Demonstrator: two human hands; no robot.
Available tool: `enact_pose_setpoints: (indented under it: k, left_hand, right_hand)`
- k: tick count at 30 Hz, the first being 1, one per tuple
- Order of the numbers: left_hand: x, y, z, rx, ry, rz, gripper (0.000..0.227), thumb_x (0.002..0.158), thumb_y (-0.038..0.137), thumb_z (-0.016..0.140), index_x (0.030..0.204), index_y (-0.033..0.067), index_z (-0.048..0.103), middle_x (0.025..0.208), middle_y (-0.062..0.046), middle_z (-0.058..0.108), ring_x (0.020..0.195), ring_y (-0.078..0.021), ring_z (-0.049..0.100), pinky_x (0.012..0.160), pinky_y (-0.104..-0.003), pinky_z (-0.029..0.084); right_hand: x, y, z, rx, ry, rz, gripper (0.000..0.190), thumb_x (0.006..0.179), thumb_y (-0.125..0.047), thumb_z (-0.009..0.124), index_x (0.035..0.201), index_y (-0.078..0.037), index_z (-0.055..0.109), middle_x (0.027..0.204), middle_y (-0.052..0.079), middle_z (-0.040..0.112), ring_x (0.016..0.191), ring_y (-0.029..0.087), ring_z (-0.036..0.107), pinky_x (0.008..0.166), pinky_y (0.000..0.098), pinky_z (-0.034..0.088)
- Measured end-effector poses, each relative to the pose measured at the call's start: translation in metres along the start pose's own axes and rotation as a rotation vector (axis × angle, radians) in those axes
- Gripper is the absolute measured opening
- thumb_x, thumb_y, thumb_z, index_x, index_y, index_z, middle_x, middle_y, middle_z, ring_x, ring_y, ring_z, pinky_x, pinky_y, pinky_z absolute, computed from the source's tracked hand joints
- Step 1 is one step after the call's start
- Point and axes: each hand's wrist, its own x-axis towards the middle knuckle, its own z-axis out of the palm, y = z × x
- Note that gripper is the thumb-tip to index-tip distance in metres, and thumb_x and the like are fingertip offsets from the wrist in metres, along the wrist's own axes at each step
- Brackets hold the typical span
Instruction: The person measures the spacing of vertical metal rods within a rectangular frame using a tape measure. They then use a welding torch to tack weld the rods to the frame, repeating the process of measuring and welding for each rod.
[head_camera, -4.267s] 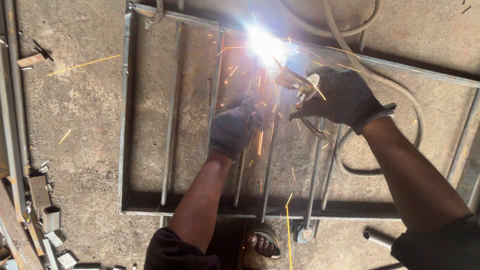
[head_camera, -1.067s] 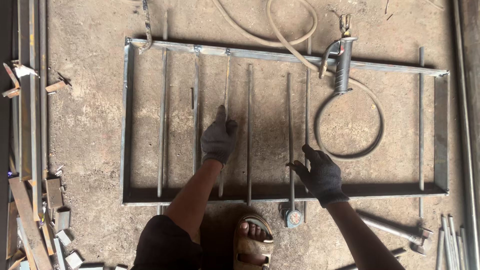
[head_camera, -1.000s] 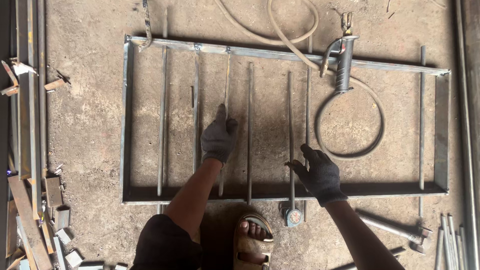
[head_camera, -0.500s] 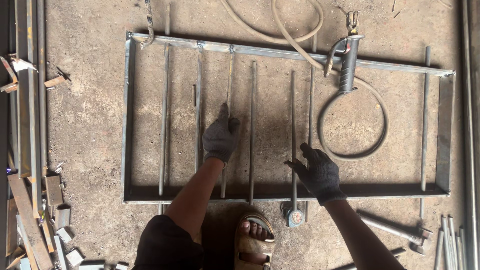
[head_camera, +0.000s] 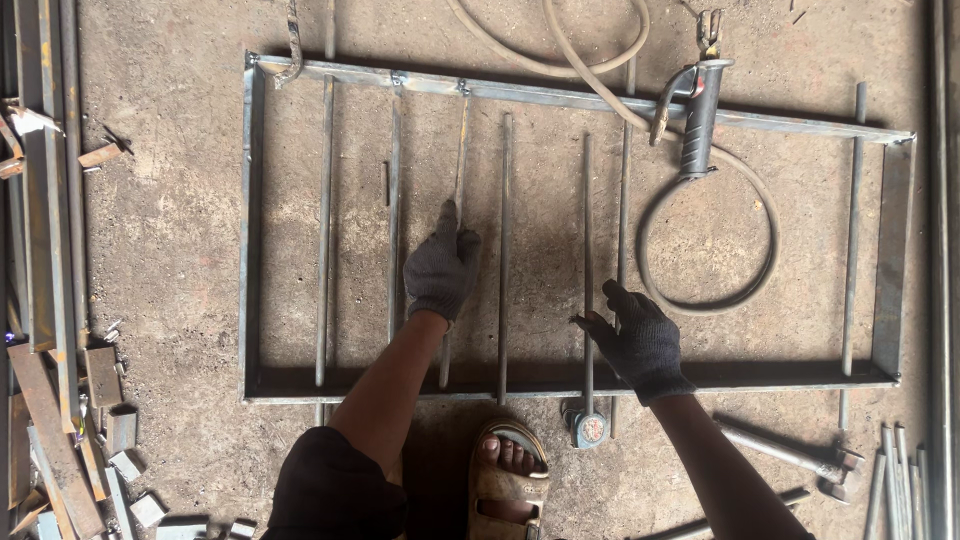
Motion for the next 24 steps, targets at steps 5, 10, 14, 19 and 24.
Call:
enact_pose_setpoints:
  k: [5,10,14,19,24]
  left_hand:
    - [0.0029,0.0016,-0.0003,0.027,-0.047,-0.028,0.068,0.103,0.049,0.051,0.159,0.0126,0.036,0.082,-0.017,0.073,0.07,-0.0311,0.074,0.063,-0.045,0.059]
    - [0.0033,0.0036,-0.0007,0.052,-0.078,-0.039,0.069,0.103,0.048,0.052,0.159,0.012,0.035,0.082,-0.018,0.073,0.071,-0.0318,0.074,0.064,-0.046,0.06]
    - [0.0027,0.0035,-0.0017,0.039,-0.066,-0.037,0.069,0.102,0.048,0.052,0.159,0.0117,0.035,0.084,-0.019,0.073,0.073,-0.0327,0.075,0.066,-0.047,0.06]
    - [0.0024,0.0038,-0.0012,0.042,-0.068,-0.045,0.069,0.103,0.048,0.051,0.159,0.0127,0.034,0.086,-0.019,0.074,0.075,-0.0336,0.075,0.067,-0.047,0.06]
    - [0.002,0.0028,-0.0005,0.04,-0.061,-0.053,0.068,0.102,0.048,0.052,0.159,0.0136,0.037,0.086,-0.018,0.074,0.077,-0.0338,0.075,0.069,-0.047,0.06]
  right_hand:
    - [0.0014,0.0025,0.0026,0.011,0.013,-0.014,0.068,0.083,-0.054,0.077,0.13,-0.006,0.064,0.109,0.014,0.074,0.094,0.027,0.075,0.082,0.041,0.061]
    - [0.0011,0.0055,0.0056,0.012,0.069,-0.067,0.067,0.084,-0.052,0.077,0.13,-0.005,0.064,0.107,0.014,0.075,0.098,0.028,0.074,0.083,0.0405,0.061]
    - [0.0004,0.006,0.0051,0.021,0.074,-0.056,0.067,0.083,-0.052,0.078,0.129,-0.006,0.064,0.108,0.014,0.075,0.099,0.028,0.074,0.084,0.0411,0.061]
    - [-0.0008,0.006,0.0043,0.026,0.048,-0.032,0.066,0.083,-0.051,0.079,0.129,-0.007,0.064,0.107,0.014,0.075,0.1,0.029,0.074,0.083,0.0422,0.061]
    - [-0.0012,0.0041,0.0049,0.048,0.097,-0.064,0.066,0.082,-0.051,0.079,0.129,-0.007,0.064,0.108,0.014,0.075,0.1,0.028,0.074,0.082,0.0412,0.061]
